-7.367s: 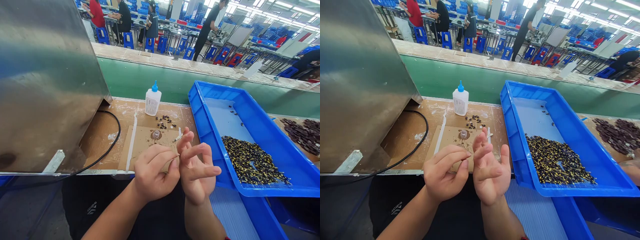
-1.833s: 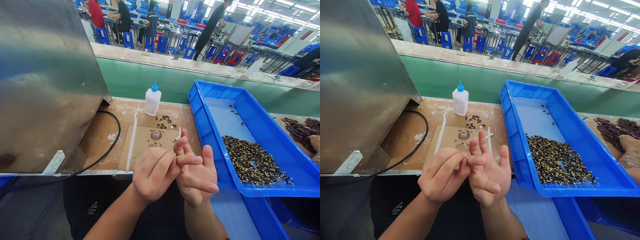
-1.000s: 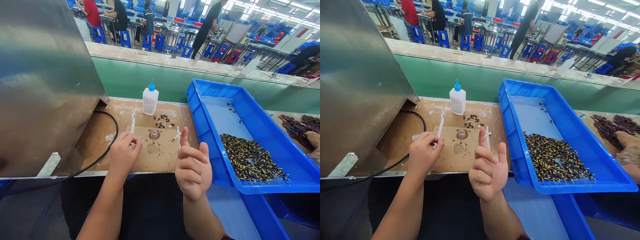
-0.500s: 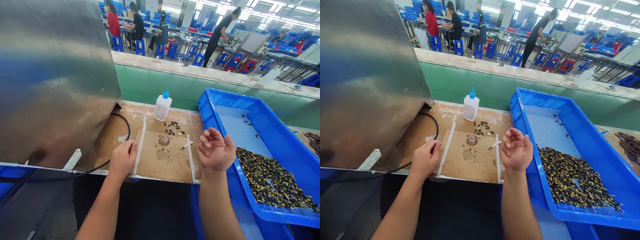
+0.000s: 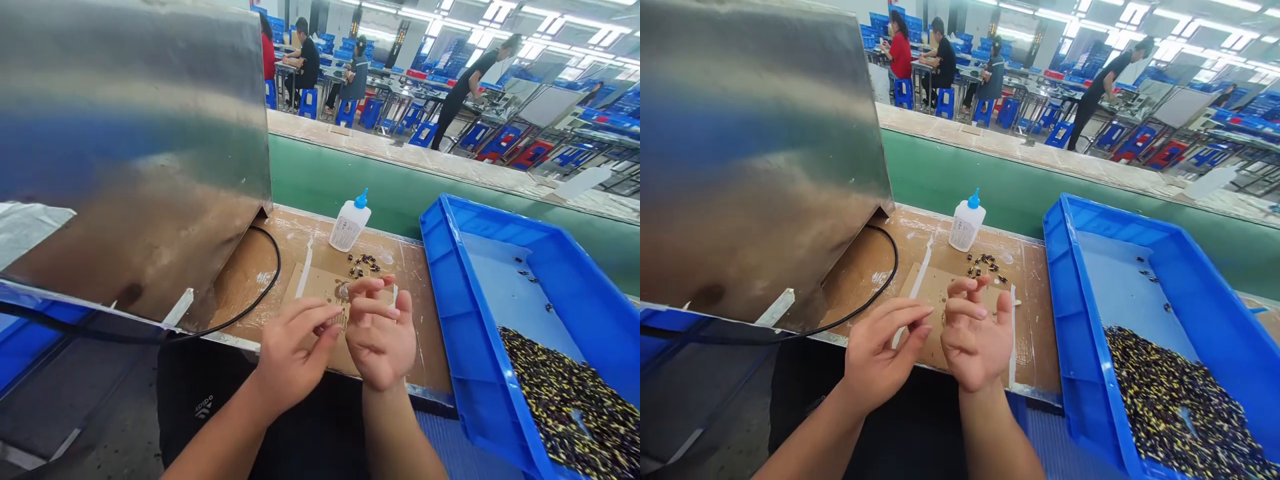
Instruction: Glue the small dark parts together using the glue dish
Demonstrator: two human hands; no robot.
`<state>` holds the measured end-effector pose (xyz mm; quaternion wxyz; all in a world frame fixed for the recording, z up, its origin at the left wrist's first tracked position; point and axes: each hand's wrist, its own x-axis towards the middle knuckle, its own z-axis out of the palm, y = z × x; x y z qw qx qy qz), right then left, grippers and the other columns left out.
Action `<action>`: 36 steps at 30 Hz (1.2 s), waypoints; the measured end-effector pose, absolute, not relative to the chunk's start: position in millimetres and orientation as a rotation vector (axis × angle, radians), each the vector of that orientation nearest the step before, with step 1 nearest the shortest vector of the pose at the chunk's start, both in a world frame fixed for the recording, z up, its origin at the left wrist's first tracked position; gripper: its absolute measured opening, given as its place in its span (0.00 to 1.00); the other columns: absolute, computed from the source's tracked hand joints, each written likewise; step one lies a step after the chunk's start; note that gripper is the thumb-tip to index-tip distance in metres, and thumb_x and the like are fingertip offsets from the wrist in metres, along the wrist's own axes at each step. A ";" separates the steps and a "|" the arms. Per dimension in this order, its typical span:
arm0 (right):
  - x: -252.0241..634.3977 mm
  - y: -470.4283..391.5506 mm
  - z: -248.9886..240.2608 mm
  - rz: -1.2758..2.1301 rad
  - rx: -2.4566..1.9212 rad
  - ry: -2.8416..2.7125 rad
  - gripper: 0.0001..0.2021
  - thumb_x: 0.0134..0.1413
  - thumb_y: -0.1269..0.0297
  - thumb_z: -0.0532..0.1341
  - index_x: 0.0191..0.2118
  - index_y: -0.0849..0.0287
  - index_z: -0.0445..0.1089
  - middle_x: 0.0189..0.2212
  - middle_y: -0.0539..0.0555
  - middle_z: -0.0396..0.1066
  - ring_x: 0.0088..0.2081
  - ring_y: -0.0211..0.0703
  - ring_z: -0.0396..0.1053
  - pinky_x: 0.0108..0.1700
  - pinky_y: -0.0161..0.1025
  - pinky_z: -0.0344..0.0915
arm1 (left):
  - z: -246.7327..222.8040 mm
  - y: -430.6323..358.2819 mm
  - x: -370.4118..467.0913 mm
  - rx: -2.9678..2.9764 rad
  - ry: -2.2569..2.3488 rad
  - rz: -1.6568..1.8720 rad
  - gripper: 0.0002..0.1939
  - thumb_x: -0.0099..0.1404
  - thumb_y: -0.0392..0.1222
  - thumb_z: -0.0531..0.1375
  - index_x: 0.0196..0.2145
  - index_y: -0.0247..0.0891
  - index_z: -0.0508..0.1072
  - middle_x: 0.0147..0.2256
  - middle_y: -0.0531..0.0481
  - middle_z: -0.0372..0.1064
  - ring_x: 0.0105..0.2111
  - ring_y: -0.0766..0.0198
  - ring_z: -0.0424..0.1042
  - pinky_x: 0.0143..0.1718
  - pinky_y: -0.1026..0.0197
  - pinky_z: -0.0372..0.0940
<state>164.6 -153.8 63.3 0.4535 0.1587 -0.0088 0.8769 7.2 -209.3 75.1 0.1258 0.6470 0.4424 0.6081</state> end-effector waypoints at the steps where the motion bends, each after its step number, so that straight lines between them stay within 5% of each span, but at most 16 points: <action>1: 160.8 -158.8 65.2 2.176 0.441 0.062 0.13 0.80 0.54 0.53 0.58 0.52 0.67 0.55 0.55 0.72 0.42 0.31 0.77 0.19 0.22 0.57 | 80.5 -208.4 11.6 1.862 1.266 1.770 0.13 0.70 0.30 0.66 0.51 0.39 0.81 0.45 0.45 0.81 0.35 0.68 0.79 0.40 0.66 0.77; 7: 160.7 -169.4 85.5 2.155 0.278 -0.227 0.30 0.82 0.62 0.27 0.63 0.48 0.64 0.63 0.55 0.70 0.46 0.22 0.77 0.18 0.14 0.51 | 92.6 -204.0 34.4 1.473 1.174 1.745 0.10 0.68 0.32 0.66 0.47 0.38 0.83 0.42 0.45 0.81 0.29 0.70 0.75 0.30 0.68 0.73; 12: 163.9 -168.9 79.0 2.143 0.326 -0.193 0.23 0.84 0.53 0.36 0.67 0.48 0.60 0.69 0.57 0.66 0.46 0.20 0.76 0.21 0.09 0.55 | 95.5 -202.0 41.7 1.153 1.051 1.635 0.07 0.67 0.37 0.68 0.43 0.38 0.84 0.34 0.47 0.80 0.27 0.69 0.73 0.28 0.68 0.71; 20: 172.0 -172.7 83.7 2.181 0.453 0.059 0.27 0.81 0.62 0.29 0.69 0.51 0.57 0.68 0.61 0.66 0.46 0.25 0.78 0.24 0.12 0.66 | 96.3 -199.6 47.8 1.154 1.005 1.592 0.08 0.66 0.33 0.66 0.42 0.37 0.84 0.40 0.44 0.83 0.33 0.65 0.79 0.33 0.65 0.74; 24: 175.5 -171.0 75.3 2.190 0.567 0.089 0.19 0.82 0.55 0.46 0.68 0.53 0.59 0.70 0.63 0.64 0.48 0.31 0.78 0.22 0.14 0.69 | 92.4 -199.4 48.6 1.172 1.000 1.596 0.07 0.66 0.36 0.68 0.42 0.38 0.84 0.39 0.44 0.83 0.34 0.64 0.79 0.36 0.65 0.75; 27: 174.7 -170.1 67.1 2.179 0.532 -0.023 0.24 0.79 0.47 0.53 0.70 0.52 0.59 0.72 0.61 0.62 0.48 0.31 0.78 0.20 0.12 0.66 | 87.4 -198.8 46.4 1.126 0.930 1.608 0.06 0.67 0.41 0.72 0.40 0.38 0.84 0.36 0.45 0.81 0.34 0.64 0.79 0.35 0.65 0.74; 31: 168.4 -175.3 56.0 2.137 0.435 -0.218 0.31 0.76 0.35 0.48 0.72 0.49 0.59 0.71 0.57 0.65 0.38 0.29 0.76 0.14 0.12 0.58 | 74.9 -200.6 39.3 1.151 0.783 1.608 0.05 0.68 0.41 0.73 0.40 0.40 0.85 0.39 0.44 0.82 0.40 0.61 0.82 0.42 0.64 0.78; 36: 180.5 -181.9 47.5 2.159 0.235 -0.378 0.33 0.76 0.32 0.46 0.68 0.49 0.65 0.60 0.57 0.76 0.22 0.29 0.61 0.08 0.18 0.48 | 54.9 -215.2 20.4 1.385 0.937 1.558 0.05 0.72 0.36 0.67 0.42 0.43 0.85 0.40 0.46 0.83 0.39 0.62 0.84 0.41 0.65 0.77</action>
